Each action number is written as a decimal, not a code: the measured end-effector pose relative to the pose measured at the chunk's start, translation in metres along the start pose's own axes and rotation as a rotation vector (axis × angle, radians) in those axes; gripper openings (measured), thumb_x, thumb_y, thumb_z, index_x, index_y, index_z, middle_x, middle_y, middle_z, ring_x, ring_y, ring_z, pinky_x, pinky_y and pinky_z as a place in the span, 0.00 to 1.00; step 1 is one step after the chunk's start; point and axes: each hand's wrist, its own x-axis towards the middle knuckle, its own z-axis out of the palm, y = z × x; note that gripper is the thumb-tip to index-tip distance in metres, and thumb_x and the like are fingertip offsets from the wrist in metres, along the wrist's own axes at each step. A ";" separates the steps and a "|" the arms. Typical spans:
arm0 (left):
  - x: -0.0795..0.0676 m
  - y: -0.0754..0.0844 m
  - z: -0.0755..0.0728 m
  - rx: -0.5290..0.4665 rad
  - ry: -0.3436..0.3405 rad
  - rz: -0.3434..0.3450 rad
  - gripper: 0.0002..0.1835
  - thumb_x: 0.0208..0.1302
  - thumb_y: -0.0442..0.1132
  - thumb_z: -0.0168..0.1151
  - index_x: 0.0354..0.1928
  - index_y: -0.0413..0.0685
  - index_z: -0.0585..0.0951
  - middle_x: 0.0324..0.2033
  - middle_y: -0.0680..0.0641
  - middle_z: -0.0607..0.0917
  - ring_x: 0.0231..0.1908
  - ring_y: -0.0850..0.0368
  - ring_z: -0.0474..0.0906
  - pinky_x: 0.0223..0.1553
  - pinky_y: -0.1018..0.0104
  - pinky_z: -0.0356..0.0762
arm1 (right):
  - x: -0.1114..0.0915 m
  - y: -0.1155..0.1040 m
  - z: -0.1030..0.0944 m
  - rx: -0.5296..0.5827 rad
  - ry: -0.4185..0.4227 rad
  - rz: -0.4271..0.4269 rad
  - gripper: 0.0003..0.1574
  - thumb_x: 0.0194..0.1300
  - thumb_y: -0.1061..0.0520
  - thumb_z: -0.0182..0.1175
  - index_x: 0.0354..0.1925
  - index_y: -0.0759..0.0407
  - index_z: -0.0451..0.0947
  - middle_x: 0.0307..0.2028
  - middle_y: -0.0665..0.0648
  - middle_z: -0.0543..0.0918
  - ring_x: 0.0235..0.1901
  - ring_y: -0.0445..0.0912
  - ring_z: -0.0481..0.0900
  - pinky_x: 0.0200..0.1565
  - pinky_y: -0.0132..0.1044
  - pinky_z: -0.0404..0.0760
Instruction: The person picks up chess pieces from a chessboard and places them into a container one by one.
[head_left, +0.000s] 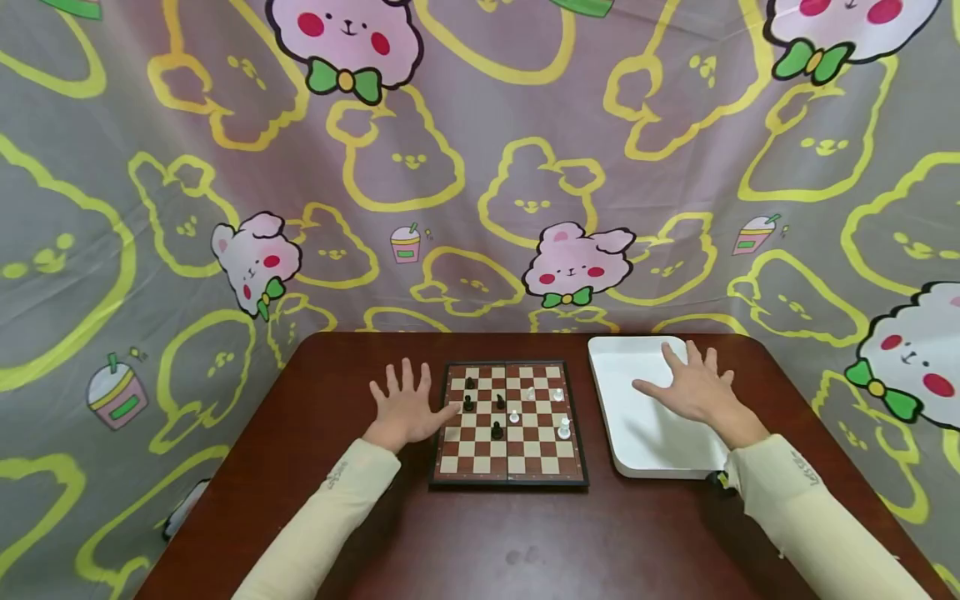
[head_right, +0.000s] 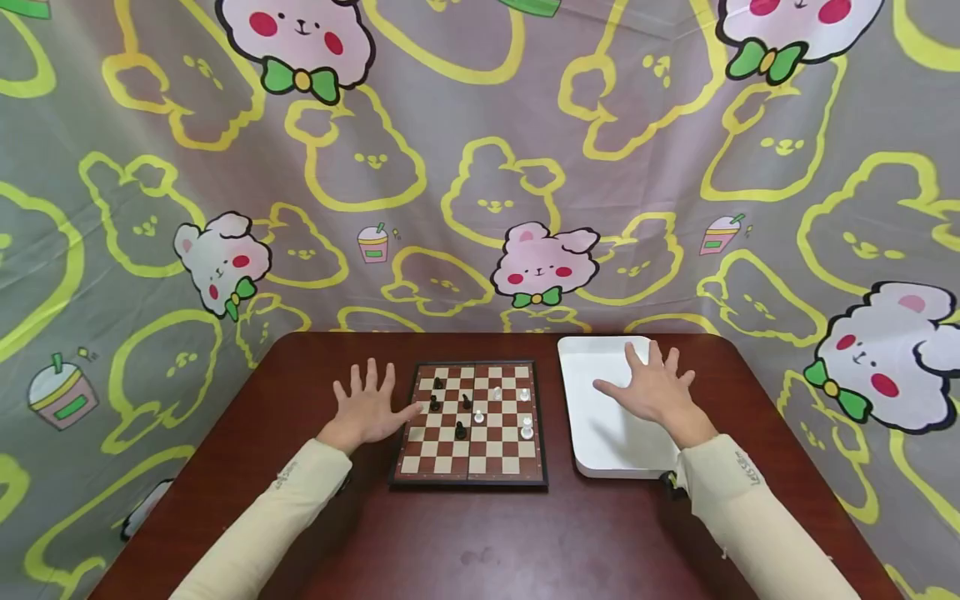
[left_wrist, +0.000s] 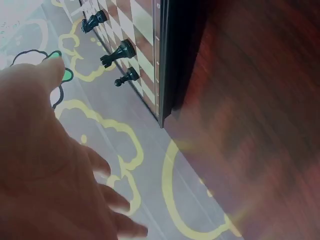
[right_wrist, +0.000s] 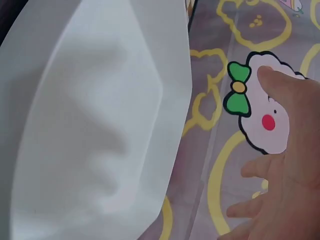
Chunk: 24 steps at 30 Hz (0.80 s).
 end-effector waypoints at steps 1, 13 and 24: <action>0.001 0.000 0.001 -0.005 -0.019 0.015 0.53 0.60 0.72 0.46 0.75 0.46 0.44 0.72 0.34 0.38 0.68 0.31 0.29 0.60 0.30 0.30 | 0.000 -0.002 0.000 0.001 0.003 -0.012 0.66 0.57 0.20 0.47 0.71 0.69 0.50 0.66 0.81 0.44 0.63 0.80 0.37 0.53 0.77 0.43; 0.009 -0.002 0.026 -0.015 -0.216 0.159 0.58 0.54 0.72 0.56 0.75 0.46 0.42 0.73 0.38 0.39 0.69 0.33 0.39 0.64 0.38 0.44 | 0.004 -0.042 0.022 0.189 0.018 -0.231 0.40 0.57 0.52 0.66 0.60 0.76 0.66 0.47 0.74 0.75 0.42 0.62 0.78 0.42 0.53 0.76; 0.013 -0.002 0.040 -0.037 -0.237 0.206 0.58 0.54 0.72 0.55 0.75 0.46 0.43 0.73 0.39 0.39 0.69 0.34 0.45 0.62 0.39 0.52 | 0.001 -0.080 0.046 0.402 -0.196 -0.291 0.33 0.54 0.65 0.67 0.57 0.73 0.70 0.45 0.67 0.77 0.34 0.47 0.79 0.34 0.40 0.78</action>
